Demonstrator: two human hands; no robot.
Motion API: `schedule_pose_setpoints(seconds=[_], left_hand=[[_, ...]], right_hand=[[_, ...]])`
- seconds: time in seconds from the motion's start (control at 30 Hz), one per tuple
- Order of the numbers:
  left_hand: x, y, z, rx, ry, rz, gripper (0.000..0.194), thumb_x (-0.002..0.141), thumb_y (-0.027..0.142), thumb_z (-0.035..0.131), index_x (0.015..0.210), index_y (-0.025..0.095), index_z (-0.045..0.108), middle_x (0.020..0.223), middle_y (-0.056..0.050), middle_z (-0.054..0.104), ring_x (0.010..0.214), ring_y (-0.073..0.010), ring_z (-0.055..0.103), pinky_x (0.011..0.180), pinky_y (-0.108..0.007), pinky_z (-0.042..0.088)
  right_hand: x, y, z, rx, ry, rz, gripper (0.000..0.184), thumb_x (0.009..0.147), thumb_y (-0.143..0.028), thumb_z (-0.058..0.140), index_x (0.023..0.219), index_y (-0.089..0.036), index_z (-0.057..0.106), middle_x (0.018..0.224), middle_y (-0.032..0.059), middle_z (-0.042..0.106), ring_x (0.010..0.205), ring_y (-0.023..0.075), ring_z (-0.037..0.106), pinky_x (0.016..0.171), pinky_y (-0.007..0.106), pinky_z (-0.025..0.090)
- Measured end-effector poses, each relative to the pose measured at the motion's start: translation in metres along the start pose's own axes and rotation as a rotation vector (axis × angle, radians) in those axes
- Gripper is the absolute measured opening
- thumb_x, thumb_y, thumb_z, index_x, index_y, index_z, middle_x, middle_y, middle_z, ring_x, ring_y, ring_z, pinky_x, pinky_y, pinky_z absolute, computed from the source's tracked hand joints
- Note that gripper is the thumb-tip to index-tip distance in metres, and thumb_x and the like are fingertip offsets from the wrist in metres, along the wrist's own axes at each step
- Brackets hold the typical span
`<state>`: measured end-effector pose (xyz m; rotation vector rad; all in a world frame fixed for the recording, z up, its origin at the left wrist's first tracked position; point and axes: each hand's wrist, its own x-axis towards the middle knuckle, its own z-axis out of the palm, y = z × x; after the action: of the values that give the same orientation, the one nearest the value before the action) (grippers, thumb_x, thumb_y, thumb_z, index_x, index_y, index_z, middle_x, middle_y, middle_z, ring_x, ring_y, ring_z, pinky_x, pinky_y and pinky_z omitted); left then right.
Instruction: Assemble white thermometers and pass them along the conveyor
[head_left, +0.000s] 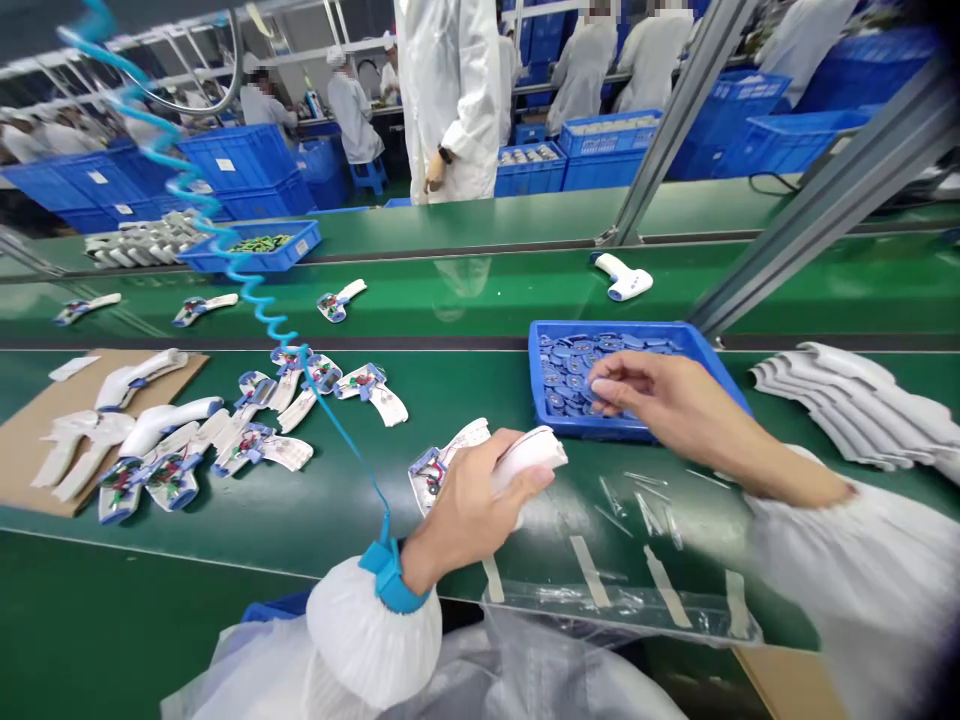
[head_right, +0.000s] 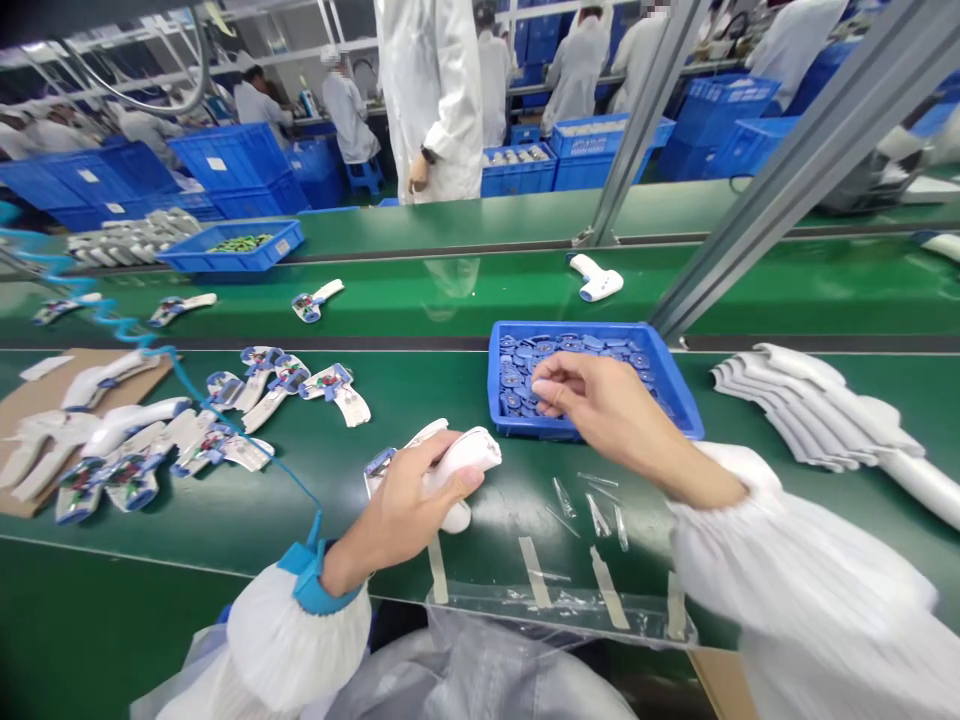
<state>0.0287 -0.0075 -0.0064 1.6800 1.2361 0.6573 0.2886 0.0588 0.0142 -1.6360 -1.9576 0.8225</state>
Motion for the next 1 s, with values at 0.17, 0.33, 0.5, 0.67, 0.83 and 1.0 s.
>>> schedule_pose_setpoints(seconds=[0.17, 0.33, 0.5, 0.67, 0.83, 1.0], left_hand=[[0.001, 0.013, 0.006, 0.058, 0.037, 0.082, 0.028, 0.100, 0.045, 0.064, 0.119, 0.025, 0.068, 0.115, -0.004, 0.075, 0.103, -0.0242, 0.068, 0.090, -0.035, 0.049], [0.000, 0.007, 0.015, 0.035, 0.032, 0.154, 0.034, 0.102, 0.046, 0.063, 0.125, 0.022, 0.066, 0.120, -0.006, 0.075, 0.109, -0.0253, 0.068, 0.097, -0.038, 0.050], [0.001, 0.003, 0.027, 0.155, 0.006, 0.223, 0.033, 0.106, 0.045, 0.053, 0.127, 0.022, 0.066, 0.114, -0.007, 0.076, 0.099, -0.0242, 0.070, 0.090, -0.037, 0.049], [0.000, 0.003, 0.041, 0.420, 0.006, 0.196, 0.030, 0.105, 0.048, 0.053, 0.110, 0.023, 0.070, 0.093, -0.007, 0.075, 0.084, -0.0252, 0.068, 0.080, -0.038, 0.045], [-0.014, -0.003, 0.055, 0.298, 0.288, 0.165, 0.026, 0.103, 0.044, 0.057, 0.094, 0.022, 0.067, 0.093, -0.008, 0.072, 0.089, -0.0244, 0.063, 0.080, -0.037, 0.044], [-0.004, -0.017, 0.076, 0.455, 0.498, 0.161, 0.049, 0.105, 0.036, 0.049, 0.058, 0.023, 0.046, 0.059, -0.004, 0.057, 0.060, -0.0181, 0.049, 0.063, -0.036, 0.030]], right_hand=[[-0.060, -0.041, 0.020, 0.540, -0.015, 0.091, 0.043, 0.088, -0.058, 0.072, 0.113, -0.024, 0.079, 0.100, 0.0073, 0.080, 0.080, 0.0216, 0.074, 0.074, 0.036, 0.064], [-0.079, -0.045, 0.040, 0.383, 0.150, -0.039, 0.032, 0.099, -0.041, 0.059, 0.120, -0.027, 0.079, 0.120, 0.0044, 0.079, 0.099, 0.0246, 0.077, 0.088, 0.041, 0.065], [-0.084, -0.028, 0.065, 0.041, 0.278, -0.281, 0.034, 0.104, -0.028, 0.047, 0.127, -0.024, 0.072, 0.123, 0.0080, 0.077, 0.108, 0.0256, 0.076, 0.089, 0.041, 0.064], [-0.100, -0.014, 0.079, -0.031, 0.359, -0.147, 0.032, 0.109, -0.035, 0.041, 0.116, -0.021, 0.068, 0.106, 0.0088, 0.079, 0.088, 0.0215, 0.076, 0.074, 0.032, 0.061], [-0.126, -0.017, 0.070, 0.078, 0.279, -0.024, 0.026, 0.108, -0.041, 0.041, 0.111, -0.027, 0.063, 0.086, 0.0020, 0.073, 0.066, 0.0169, 0.066, 0.058, 0.028, 0.052], [-0.137, -0.019, 0.097, 0.074, 0.347, -0.107, 0.020, 0.108, -0.036, 0.044, 0.111, -0.025, 0.060, 0.089, 0.0044, 0.069, 0.069, 0.0184, 0.064, 0.061, 0.030, 0.052]])
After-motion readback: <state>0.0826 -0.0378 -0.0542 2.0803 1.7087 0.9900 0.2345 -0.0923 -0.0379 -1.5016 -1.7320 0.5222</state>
